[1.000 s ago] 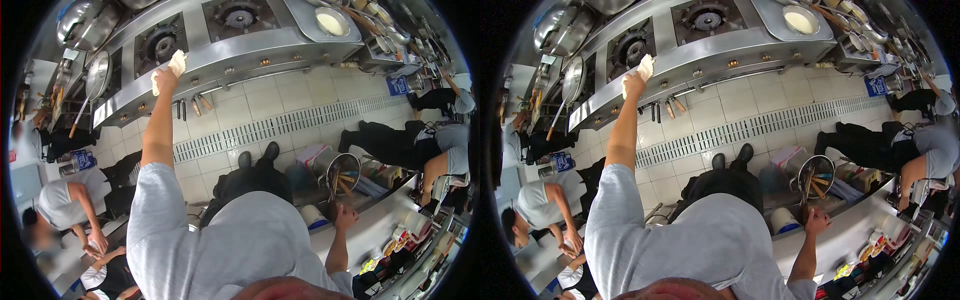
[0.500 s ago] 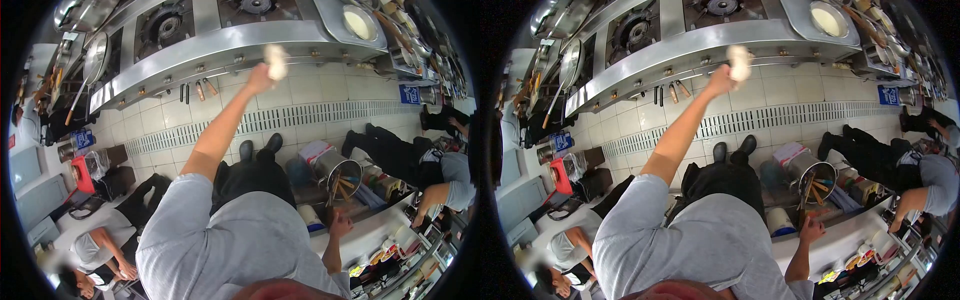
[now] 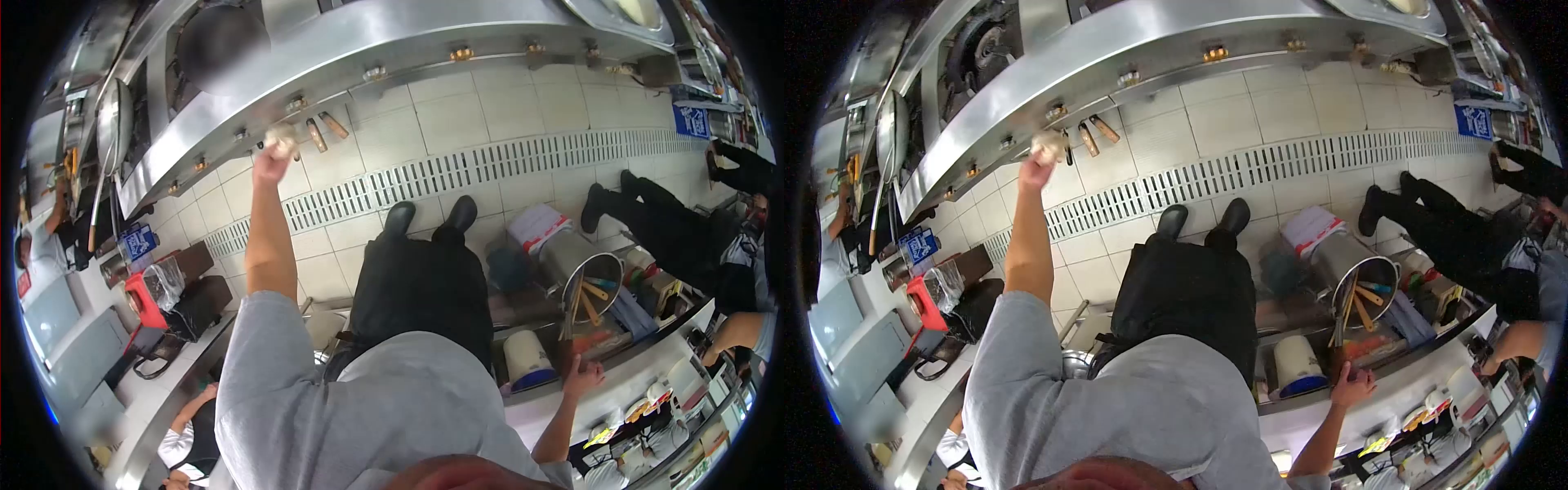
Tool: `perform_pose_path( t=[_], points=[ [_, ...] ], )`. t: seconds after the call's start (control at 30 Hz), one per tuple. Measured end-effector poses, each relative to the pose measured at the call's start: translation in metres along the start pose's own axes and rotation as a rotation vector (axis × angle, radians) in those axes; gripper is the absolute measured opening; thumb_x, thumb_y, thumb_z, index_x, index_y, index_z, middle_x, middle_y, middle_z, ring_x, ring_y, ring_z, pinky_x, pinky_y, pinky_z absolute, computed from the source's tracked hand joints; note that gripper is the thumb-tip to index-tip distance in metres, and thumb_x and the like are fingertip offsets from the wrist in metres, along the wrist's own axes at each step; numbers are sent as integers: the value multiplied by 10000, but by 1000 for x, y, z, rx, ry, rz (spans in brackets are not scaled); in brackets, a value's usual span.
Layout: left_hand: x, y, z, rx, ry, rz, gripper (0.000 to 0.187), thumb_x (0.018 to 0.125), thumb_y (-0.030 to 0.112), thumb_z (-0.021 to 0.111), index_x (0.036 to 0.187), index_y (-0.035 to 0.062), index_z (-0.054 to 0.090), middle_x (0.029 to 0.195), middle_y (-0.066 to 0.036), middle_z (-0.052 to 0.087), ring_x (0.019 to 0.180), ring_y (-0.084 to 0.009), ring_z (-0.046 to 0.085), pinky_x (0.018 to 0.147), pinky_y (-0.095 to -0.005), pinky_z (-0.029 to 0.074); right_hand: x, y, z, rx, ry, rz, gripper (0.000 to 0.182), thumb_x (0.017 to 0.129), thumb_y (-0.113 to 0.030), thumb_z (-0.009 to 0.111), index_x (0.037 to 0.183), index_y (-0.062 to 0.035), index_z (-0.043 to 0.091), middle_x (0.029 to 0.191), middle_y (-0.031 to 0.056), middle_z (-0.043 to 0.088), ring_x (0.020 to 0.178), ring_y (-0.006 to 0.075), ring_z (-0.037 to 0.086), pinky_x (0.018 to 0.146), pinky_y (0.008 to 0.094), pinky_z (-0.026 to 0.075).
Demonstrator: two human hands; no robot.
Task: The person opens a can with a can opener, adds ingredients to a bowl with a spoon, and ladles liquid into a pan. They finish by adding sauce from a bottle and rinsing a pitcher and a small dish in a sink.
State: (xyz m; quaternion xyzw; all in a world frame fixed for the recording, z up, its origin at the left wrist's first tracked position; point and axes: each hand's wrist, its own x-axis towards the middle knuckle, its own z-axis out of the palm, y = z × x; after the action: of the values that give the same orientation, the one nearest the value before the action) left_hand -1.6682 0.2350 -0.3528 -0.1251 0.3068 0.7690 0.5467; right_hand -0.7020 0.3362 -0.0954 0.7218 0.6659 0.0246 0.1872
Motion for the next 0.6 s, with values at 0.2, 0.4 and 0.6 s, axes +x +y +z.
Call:
perform_pose_path(
  t=[0.2,0.4,0.6],
  points=[
    [110,-70,6,13,312,77,319,897,7,678,1199,9,578,1267,-160,615,1222,-340,580,1109,-533,446,2,-11,-2,-59,77,-54,523,901,-539,635,880,-25,730,1062,168,696,1222,332,526,1130,573,251],
    [180,-225,187,-7,48,-251,422,890,-46,665,1276,10,504,1295,-170,572,1223,-360,573,1077,-555,483,3,-16,-5,-22,36,-22,542,909,-537,621,865,-10,737,1014,156,713,1204,342,533,1106,524,303],
    [123,-295,253,454,-277,-489,467,891,81,685,1320,-30,538,1272,-163,630,1176,-249,627,1022,-386,514,1,-18,-7,-23,91,-55,476,912,-480,655,832,-15,721,999,171,696,1204,345,519,1055,483,368]
  ],
)
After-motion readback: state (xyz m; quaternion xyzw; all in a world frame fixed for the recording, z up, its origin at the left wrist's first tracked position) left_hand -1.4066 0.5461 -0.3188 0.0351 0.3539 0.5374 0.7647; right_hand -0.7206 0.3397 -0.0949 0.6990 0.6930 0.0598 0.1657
